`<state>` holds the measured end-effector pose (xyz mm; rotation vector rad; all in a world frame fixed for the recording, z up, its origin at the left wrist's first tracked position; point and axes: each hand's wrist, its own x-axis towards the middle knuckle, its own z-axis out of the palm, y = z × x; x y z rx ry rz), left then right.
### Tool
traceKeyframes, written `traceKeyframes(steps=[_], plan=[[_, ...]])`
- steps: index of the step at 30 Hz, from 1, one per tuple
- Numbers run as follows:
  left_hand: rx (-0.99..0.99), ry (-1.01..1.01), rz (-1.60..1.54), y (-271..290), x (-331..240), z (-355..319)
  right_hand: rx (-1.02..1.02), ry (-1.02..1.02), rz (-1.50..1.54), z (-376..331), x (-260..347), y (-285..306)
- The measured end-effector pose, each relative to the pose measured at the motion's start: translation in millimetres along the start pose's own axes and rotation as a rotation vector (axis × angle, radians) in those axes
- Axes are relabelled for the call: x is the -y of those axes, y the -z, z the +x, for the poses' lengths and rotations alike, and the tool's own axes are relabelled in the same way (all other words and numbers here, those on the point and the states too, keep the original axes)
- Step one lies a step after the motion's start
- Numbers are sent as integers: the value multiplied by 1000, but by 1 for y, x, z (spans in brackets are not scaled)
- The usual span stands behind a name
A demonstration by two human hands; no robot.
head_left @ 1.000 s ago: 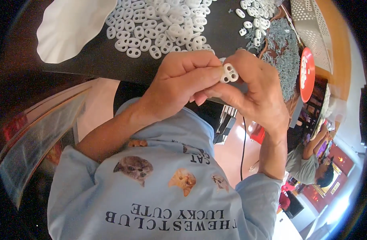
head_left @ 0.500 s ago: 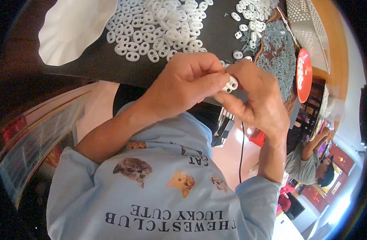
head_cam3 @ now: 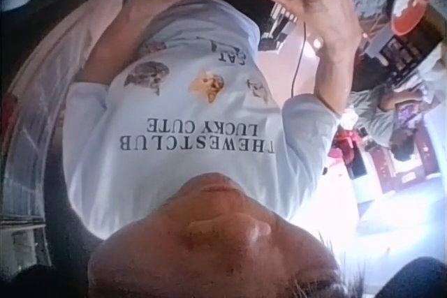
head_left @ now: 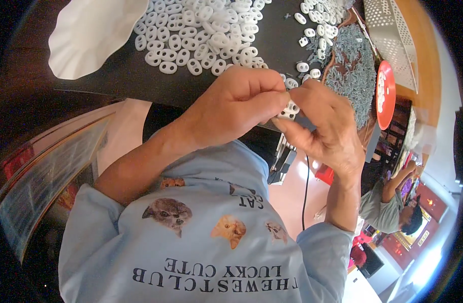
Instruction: Assembling small white plastic chain links by manually inserting metal pins into the connecting holes.
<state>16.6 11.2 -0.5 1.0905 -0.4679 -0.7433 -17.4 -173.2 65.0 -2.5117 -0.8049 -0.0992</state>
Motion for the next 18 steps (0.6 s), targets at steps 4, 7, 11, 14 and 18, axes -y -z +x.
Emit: traceKeyframes(steps=[4,7,11,14,18], plan=[[1,1,14,0,-2,-1,5,-23,59,-2,0,-2],[12,-19,56,1,-3,-2,8,-22,78,-2,2,-3],[7,-21,64,1,-1,-3,5,-35,82,-1,4,-4],[-1,-8,49,1,-2,-3,41,-68,32,-2,6,-3],[-21,44,-27,-1,-4,-4,72,-47,-32,-4,9,-3]])
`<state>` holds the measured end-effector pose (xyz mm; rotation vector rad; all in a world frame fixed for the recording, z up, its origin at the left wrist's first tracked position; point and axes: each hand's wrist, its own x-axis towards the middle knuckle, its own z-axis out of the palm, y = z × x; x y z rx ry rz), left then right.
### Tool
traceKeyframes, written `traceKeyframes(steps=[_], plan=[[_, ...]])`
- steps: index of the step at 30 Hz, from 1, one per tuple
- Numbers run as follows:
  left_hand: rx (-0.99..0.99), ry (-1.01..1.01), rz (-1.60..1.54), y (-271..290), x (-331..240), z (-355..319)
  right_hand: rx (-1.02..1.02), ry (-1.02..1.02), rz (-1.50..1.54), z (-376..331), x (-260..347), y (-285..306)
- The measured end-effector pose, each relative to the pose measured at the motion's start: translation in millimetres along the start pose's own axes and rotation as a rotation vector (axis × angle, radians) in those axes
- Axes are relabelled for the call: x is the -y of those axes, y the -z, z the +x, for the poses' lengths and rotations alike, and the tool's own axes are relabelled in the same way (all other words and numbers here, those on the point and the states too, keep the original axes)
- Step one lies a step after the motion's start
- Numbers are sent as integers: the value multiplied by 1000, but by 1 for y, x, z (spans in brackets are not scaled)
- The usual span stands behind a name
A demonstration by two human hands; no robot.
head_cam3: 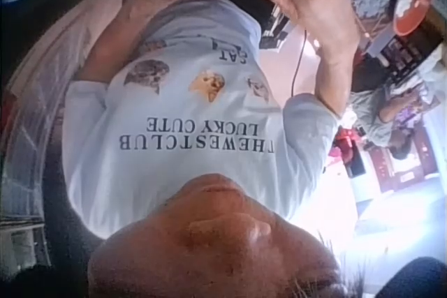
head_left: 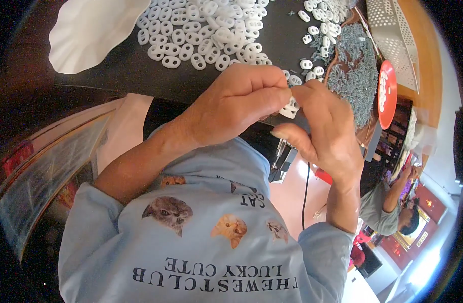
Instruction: Assembling small white plastic chain links by manually inserting metal pins into the connecting holes.
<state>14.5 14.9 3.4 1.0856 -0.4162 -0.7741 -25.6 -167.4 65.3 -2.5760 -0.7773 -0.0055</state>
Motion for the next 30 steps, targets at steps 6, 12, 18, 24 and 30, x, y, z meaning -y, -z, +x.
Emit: traceKeyframes(steps=[6,12,18,24,30], plan=[[-6,48,-16,-3,-3,-3,-101,46,-195,-1,1,-10],[-24,20,38,-5,1,-3,21,-32,-88,-6,0,-16],[17,52,-91,-6,-7,-4,49,9,-86,-9,-5,-19],[-40,-31,58,-6,1,-6,-44,69,-32,-7,-6,-19],[0,-68,109,-3,2,-6,-32,21,74,-15,-3,-15]])
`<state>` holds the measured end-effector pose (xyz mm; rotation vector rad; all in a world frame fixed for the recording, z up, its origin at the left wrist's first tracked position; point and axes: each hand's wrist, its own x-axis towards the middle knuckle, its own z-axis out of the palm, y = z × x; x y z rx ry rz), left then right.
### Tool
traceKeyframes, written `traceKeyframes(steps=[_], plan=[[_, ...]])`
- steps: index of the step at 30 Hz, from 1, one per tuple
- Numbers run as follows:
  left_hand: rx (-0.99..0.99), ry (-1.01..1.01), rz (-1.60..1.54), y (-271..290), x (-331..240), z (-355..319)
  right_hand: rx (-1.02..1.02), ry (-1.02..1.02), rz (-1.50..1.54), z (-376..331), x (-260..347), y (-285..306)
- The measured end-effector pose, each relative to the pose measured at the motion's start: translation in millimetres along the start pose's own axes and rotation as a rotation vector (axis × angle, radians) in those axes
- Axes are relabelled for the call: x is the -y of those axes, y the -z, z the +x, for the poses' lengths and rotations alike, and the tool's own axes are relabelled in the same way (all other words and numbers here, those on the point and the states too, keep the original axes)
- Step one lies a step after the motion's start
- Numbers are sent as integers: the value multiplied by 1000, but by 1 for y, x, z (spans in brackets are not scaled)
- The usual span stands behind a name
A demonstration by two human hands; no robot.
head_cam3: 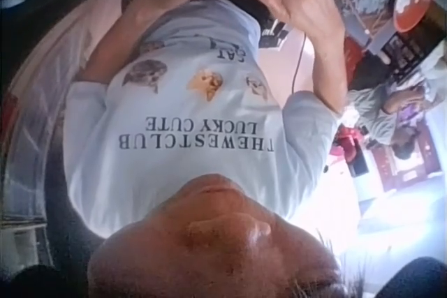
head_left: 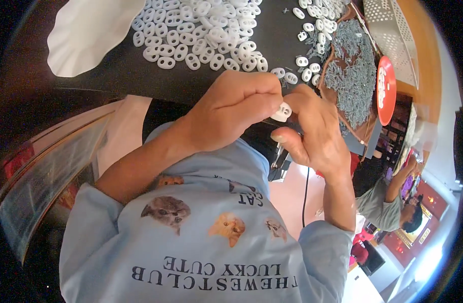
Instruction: Assembling small white plastic chain links by manually inserting metal pins into the connecting holes.
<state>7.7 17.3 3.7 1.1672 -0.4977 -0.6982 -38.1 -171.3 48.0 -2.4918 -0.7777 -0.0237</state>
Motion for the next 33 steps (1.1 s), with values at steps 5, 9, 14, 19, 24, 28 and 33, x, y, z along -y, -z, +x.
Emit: traceKeyframes(steps=[5,9,14,19,24,28,33], plan=[[-19,-17,14,-1,0,1,-144,-29,100,-5,-3,-7],[-9,-7,58,-5,-1,5,-143,-126,171,-5,11,4],[-32,-37,67,-4,4,3,-430,-557,446,-28,-11,34],[-2,29,27,-1,8,1,-716,-931,151,-98,-115,104],[-35,9,59,-4,5,1,-493,-941,-138,-124,-170,128],[-29,40,19,-5,7,1,-412,-839,-38,-81,-129,115],[-14,2,78,-6,2,3,-276,-527,-126,-23,-106,77]])
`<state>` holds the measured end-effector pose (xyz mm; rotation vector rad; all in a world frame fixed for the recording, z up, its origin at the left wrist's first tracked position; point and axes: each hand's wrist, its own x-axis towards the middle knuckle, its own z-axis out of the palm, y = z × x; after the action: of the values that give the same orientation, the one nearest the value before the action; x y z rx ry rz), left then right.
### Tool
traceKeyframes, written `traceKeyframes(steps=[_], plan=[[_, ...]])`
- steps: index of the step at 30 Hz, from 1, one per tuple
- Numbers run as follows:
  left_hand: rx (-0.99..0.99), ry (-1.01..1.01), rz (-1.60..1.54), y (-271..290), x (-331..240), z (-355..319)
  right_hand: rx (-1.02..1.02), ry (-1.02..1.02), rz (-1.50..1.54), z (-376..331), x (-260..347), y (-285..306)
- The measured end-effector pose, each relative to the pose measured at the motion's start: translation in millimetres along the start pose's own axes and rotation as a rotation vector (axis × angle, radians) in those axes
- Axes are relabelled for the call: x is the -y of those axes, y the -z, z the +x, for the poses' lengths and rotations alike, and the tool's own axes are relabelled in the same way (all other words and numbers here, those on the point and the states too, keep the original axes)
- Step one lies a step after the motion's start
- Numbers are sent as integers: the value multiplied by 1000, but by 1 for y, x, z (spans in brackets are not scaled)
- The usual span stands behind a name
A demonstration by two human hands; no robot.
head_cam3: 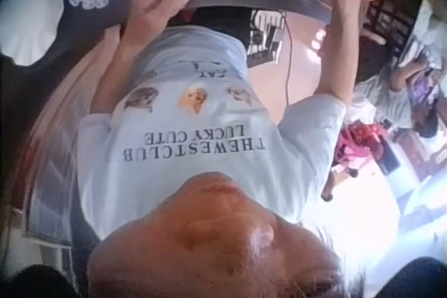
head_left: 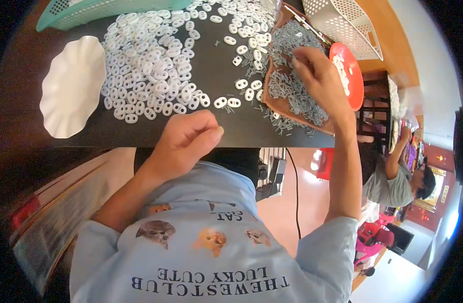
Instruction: Assembling small white plastic chain links by manually inserting metal pins into the connecting holes.
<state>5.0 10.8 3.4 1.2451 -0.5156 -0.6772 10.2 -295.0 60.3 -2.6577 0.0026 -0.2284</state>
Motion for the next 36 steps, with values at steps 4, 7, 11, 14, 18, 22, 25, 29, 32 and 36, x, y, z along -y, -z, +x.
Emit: traceKeyframes(steps=[4,7,11,14,18,22,25,29,32,36], plan=[[-9,-3,83,-1,-4,-1,13,254,-68,27,24,-21],[-3,20,106,-2,-8,-3,21,359,-107,45,42,-37],[6,-21,67,-1,-5,-3,41,366,-286,61,63,-55],[-15,-77,93,1,-3,-3,64,433,-282,65,67,-61],[9,-113,128,4,-3,-2,-7,402,-307,77,61,-66],[27,-104,121,5,-3,-2,-1,350,-395,101,56,-72],[11,-146,137,6,1,-2,86,396,-409,99,64,-79],[-12,-184,151,5,4,-2,55,394,-343,89,73,-74],[-10,-189,189,5,0,-1,-3,385,-366,106,60,-75],[6,-183,211,6,-3,0,-21,355,-409,115,48,-82]])
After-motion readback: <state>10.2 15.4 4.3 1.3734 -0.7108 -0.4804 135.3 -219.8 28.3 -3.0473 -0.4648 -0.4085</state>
